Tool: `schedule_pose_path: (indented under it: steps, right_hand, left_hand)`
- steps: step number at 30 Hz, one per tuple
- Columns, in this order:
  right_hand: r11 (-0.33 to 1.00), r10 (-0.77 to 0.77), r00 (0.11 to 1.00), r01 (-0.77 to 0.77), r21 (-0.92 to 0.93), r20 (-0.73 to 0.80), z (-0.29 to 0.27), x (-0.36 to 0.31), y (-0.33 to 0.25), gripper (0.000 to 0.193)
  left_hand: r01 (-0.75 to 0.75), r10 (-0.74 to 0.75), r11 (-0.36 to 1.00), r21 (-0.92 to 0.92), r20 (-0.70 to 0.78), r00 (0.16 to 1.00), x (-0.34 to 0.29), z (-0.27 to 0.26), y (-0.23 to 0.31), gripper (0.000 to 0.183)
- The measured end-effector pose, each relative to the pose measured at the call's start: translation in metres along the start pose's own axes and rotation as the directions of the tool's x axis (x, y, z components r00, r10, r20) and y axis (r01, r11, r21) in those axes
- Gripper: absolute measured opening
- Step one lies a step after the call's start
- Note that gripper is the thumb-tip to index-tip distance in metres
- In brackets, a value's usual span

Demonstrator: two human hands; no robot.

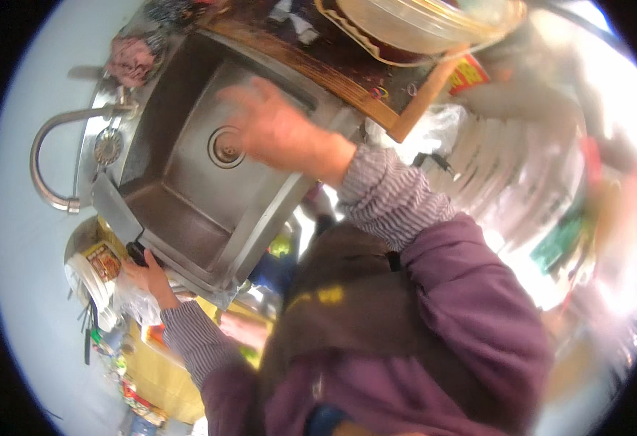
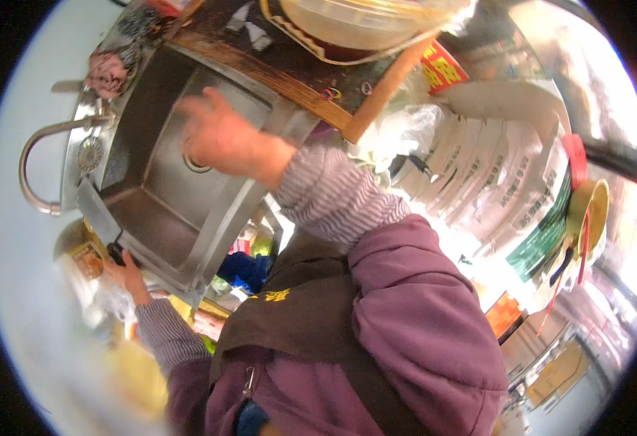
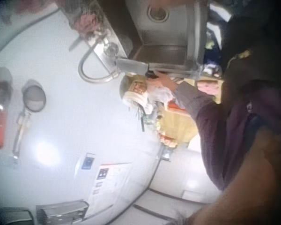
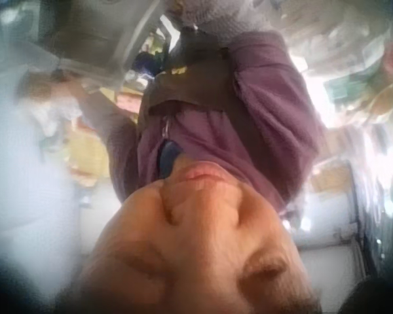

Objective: The person walks to a wooden cutting board, scrapes it with a cleaver, wipes it with a cloth, and then washes the cleaver at the sink. The person also moves the cutting board to a different location.

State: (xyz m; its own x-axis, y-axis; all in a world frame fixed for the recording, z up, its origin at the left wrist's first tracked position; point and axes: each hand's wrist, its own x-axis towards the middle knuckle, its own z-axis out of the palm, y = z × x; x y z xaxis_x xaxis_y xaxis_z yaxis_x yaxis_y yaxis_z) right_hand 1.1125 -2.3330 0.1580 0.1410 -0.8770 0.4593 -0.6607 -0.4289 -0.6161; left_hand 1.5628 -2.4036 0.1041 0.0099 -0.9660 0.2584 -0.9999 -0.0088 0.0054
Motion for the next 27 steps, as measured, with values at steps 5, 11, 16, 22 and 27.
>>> schedule_pose_path:
  steps: [5,11,16,22,27]
  right_hand:
    - [0.945,0.131,0.968,-0.187,0.269,0.212,0.024,-0.104,-0.036,0.03]
    - [0.791,0.528,0.845,-0.452,0.412,-0.086,-0.002,-0.227,-0.029,0.021]
    - [0.452,0.871,0.489,-0.83,0.328,0.038,-0.005,-0.321,-0.009,0.02]
    - [0.099,0.995,0.102,-0.975,0.2,0.004,0.011,-0.412,-0.005,0.023]
    - [0.131,0.986,0.102,-0.964,0.23,-0.134,0.007,-0.45,0.009,0.026]
  left_hand:
    - [-0.25,0.256,0.967,0.058,-0.18,0.95,-0.019,-0.024,0.036,0.07]
    - [-0.376,0.375,0.927,-0.007,-0.074,0.924,-0.071,-0.048,0.124,0.064]
    - [-0.448,0.468,0.824,-0.346,-0.029,0.883,-0.105,-0.059,0.187,0.058]
    - [-0.624,0.744,0.48,-0.617,-0.091,0.662,-0.15,-0.051,0.226,0.045]
    - [-0.582,0.894,0.066,-0.811,-0.211,0.396,-0.199,-0.032,0.254,0.044]
